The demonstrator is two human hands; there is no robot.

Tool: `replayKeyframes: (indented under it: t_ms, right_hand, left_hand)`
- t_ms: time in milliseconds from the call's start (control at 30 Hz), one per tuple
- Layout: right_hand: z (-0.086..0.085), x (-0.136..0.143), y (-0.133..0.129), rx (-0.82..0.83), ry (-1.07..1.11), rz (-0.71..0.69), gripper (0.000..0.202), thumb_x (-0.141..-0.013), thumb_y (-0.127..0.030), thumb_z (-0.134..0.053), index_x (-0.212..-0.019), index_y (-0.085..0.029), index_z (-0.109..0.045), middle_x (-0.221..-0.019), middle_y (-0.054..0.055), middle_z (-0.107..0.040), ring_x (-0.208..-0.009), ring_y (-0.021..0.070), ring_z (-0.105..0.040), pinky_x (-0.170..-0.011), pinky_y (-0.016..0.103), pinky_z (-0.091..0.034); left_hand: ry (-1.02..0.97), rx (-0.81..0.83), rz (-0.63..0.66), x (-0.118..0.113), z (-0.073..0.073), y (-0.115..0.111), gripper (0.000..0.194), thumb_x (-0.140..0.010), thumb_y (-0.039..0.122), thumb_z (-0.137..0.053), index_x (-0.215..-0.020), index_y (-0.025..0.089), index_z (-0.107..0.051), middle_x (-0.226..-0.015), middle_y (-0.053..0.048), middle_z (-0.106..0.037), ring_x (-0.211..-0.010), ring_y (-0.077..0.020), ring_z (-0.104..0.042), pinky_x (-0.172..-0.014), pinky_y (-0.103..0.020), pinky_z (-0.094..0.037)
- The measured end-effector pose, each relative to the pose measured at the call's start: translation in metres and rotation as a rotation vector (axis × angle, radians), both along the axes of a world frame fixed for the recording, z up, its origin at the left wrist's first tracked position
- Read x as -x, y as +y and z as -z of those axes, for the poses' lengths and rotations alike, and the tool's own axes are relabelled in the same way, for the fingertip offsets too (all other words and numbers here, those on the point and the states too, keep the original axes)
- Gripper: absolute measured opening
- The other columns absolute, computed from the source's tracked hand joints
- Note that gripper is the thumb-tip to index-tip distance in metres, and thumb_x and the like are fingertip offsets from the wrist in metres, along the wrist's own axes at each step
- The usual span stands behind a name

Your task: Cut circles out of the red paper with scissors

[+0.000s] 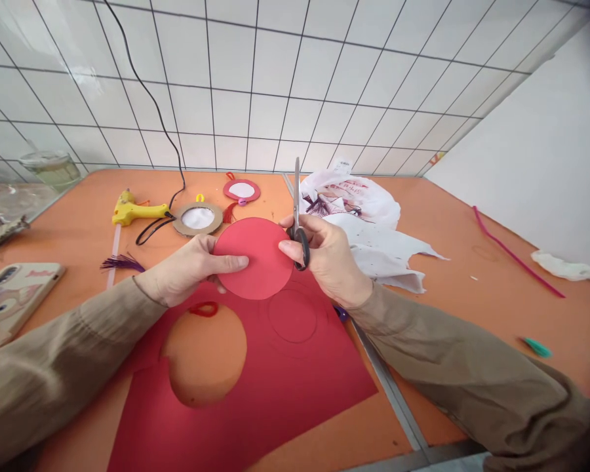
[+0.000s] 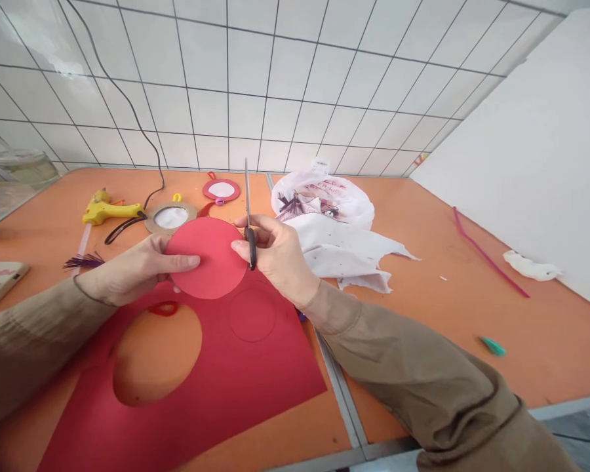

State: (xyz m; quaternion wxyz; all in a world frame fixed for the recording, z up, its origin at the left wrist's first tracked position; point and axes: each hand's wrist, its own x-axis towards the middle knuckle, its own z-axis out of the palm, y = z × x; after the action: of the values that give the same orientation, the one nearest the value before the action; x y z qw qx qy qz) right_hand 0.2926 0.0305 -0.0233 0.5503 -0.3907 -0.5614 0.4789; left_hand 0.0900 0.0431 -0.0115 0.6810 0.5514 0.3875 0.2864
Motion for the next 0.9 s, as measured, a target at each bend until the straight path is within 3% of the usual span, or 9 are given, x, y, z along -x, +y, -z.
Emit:
replayKeyframes:
  t_ms: [233,500,633,800,900]
  right_hand:
    - [0.005,0.000,0.001,-0.020,0.001,0.033,0.025,-0.065,-0.011,-0.064,-0.089,-0.019,-0.059,-0.062,-0.006,-0.045,-0.054,0.0065,-0.040,-0.048,0.018,-0.036]
    - [0.008,0.003,0.002,-0.017,-0.004,0.069,0.024,-0.066,-0.015,-0.065,-0.089,-0.018,-0.057,-0.064,-0.005,-0.046,-0.055,0.0070,-0.040,-0.047,0.019,-0.035]
    - [0.008,0.004,0.001,0.001,0.020,0.040,0.024,-0.067,-0.019,-0.067,-0.088,-0.017,-0.056,-0.064,-0.005,-0.047,-0.056,0.0074,-0.041,-0.050,0.020,-0.037]
    - [0.008,0.000,0.000,-0.035,0.080,-0.136,0.016,-0.079,-0.029,-0.056,-0.089,-0.016,-0.056,-0.067,-0.003,-0.051,-0.057,0.0099,-0.050,-0.055,0.024,-0.040]
    - [0.010,-0.004,0.002,-0.048,0.098,-0.228,0.025,-0.083,-0.037,-0.050,-0.092,-0.015,-0.056,-0.065,-0.001,-0.054,-0.054,0.0116,-0.053,-0.055,0.026,-0.038]
  left_hand:
    - [-0.040,0.055,-0.073,-0.004,0.005,0.002,0.018,-0.068,0.025,-0.070,-0.082,0.015,-0.070,-0.082,-0.007,-0.070,-0.074,-0.0185,-0.061,-0.057,-0.025,-0.051]
    - [-0.085,0.068,-0.143,-0.006,0.010,-0.003,0.018,-0.070,0.025,-0.068,-0.087,0.016,-0.069,-0.082,-0.004,-0.069,-0.070,-0.0135,-0.060,-0.056,-0.021,-0.050]
    - [-0.110,0.030,-0.205,-0.006,0.008,-0.002,0.013,-0.070,0.025,-0.068,-0.079,0.016,-0.069,-0.075,-0.002,-0.069,-0.065,-0.0115,-0.058,-0.054,-0.020,-0.046]
    - [-0.105,-0.009,-0.233,-0.001,0.001,0.003,0.014,-0.070,0.026,-0.067,-0.079,0.014,-0.069,-0.073,-0.002,-0.067,-0.061,-0.0109,-0.055,-0.049,-0.020,-0.043]
    - [-0.105,-0.018,-0.266,0.003,-0.005,0.006,0.014,-0.070,0.026,-0.068,-0.077,0.014,-0.068,-0.067,-0.002,-0.064,-0.058,-0.0101,-0.053,-0.048,-0.020,-0.042]
